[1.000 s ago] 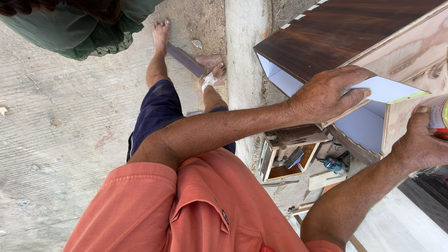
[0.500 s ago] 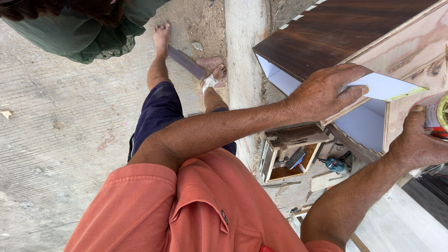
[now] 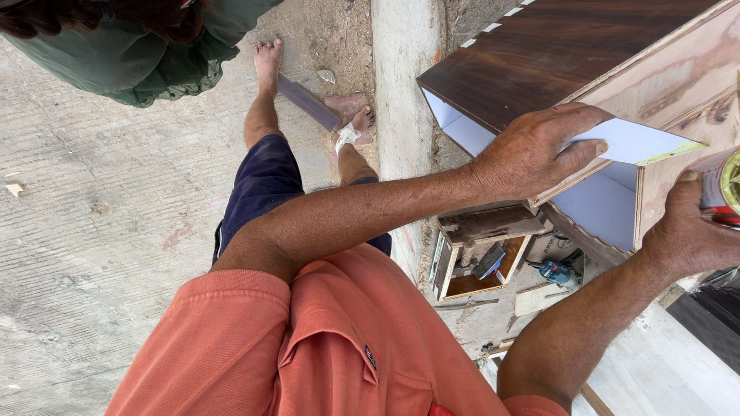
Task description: The person pours a yellow viscous substance from a can onto a rectangular wooden board and spreads it evenly using a small white rectangular tool. The person then moves to a wooden drawer and repeats the process, pouring and spreading the substance on the drawer's surface.
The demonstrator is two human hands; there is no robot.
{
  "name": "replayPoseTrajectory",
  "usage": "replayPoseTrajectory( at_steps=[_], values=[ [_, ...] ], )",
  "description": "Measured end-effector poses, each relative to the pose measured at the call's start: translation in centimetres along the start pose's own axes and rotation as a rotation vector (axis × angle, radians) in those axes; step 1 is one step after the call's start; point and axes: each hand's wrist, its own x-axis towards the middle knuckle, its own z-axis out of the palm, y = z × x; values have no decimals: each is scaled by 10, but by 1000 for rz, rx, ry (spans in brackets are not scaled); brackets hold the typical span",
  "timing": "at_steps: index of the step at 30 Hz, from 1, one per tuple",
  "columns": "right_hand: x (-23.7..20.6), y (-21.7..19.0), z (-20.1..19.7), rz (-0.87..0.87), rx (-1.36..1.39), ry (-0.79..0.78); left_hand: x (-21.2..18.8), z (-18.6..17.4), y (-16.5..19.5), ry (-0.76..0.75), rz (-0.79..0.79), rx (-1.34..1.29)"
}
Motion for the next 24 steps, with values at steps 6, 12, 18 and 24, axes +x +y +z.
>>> replayPoseTrajectory(
  at_steps=[6,12,18,24],
  values=[
    [0,-3,1,40,42,5,0,1,-1,7,2,16],
    [-3,6,-3,-9,-11,-5,0,3,-2,1,3,13],
    [-8,11,-4,32,36,15,-1,2,-2,12,21,19],
    [-11,16,-5,-5,16,-4,-1,2,-4,10,27,20]
  ],
)
